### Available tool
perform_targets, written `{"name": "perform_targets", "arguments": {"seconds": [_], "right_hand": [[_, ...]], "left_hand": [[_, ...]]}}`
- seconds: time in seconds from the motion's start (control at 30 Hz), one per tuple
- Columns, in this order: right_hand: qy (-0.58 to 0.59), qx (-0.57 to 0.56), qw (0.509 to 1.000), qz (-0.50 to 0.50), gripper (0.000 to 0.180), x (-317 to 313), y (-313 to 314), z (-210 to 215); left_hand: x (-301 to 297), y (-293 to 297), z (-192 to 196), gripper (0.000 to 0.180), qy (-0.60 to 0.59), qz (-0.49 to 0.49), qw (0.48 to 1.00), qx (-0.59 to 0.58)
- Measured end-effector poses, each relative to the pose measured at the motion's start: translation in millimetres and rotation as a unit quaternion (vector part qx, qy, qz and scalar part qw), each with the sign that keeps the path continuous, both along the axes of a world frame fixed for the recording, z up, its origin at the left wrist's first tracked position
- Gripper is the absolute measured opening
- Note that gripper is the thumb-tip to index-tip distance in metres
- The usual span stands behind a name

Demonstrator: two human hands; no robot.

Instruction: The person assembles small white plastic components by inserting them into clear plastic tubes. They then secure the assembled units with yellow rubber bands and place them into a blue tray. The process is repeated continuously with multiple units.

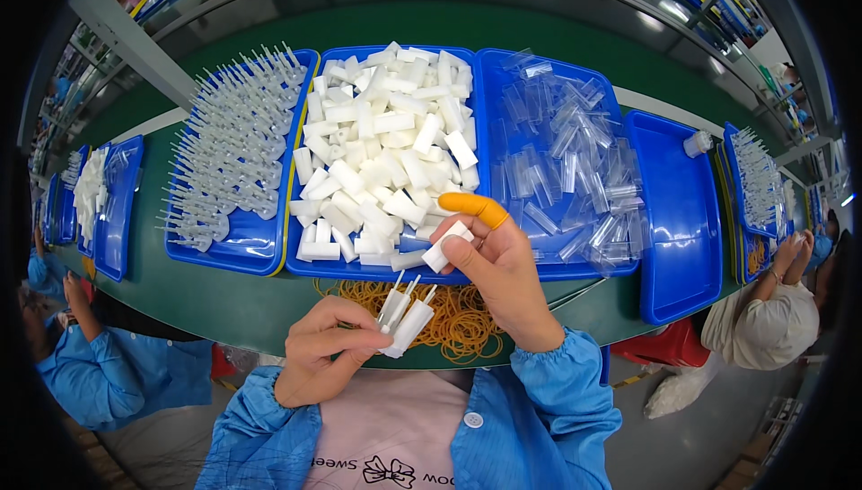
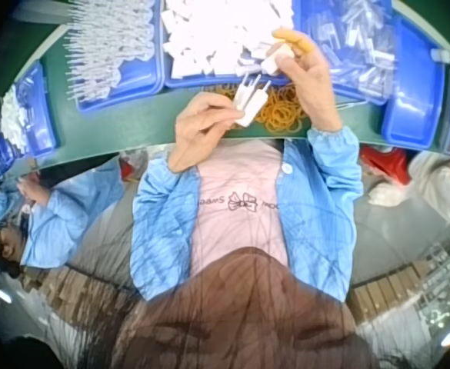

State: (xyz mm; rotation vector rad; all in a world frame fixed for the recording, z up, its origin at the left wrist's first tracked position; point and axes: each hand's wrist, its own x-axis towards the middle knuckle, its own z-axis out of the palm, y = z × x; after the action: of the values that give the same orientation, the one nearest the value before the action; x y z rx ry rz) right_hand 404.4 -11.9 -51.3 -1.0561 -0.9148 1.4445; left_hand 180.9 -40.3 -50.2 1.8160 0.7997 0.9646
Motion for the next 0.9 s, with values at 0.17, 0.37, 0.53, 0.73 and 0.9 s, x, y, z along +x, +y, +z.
{"name": "perform_targets", "arguments": {"seconds": [0.17,0.37,0.53,0.73,0.9], "right_hand": [[0.02,-0.012,0.999,0.039,0.037,-5,-4,-2],[-0.048,-0.029,0.993,0.101,0.031,-4,-6,9],[-0.108,0.011,0.988,0.114,0.022,14,-3,5],[-0.109,-0.002,0.98,0.163,0.011,6,-10,13],[-0.114,-0.003,0.976,0.184,0.013,-5,-23,14]], "left_hand": [[4,1,0,0.025,0.015,0.001,0.999,0.052],[3,4,0,0.037,0.049,0.005,0.99,0.13],[1,3,-1,0.042,0.063,0.001,0.981,0.183],[3,5,2,0.033,0.063,-0.011,0.978,0.197],[8,-9,8,0.026,0.023,0.097,0.991,0.086]]}}
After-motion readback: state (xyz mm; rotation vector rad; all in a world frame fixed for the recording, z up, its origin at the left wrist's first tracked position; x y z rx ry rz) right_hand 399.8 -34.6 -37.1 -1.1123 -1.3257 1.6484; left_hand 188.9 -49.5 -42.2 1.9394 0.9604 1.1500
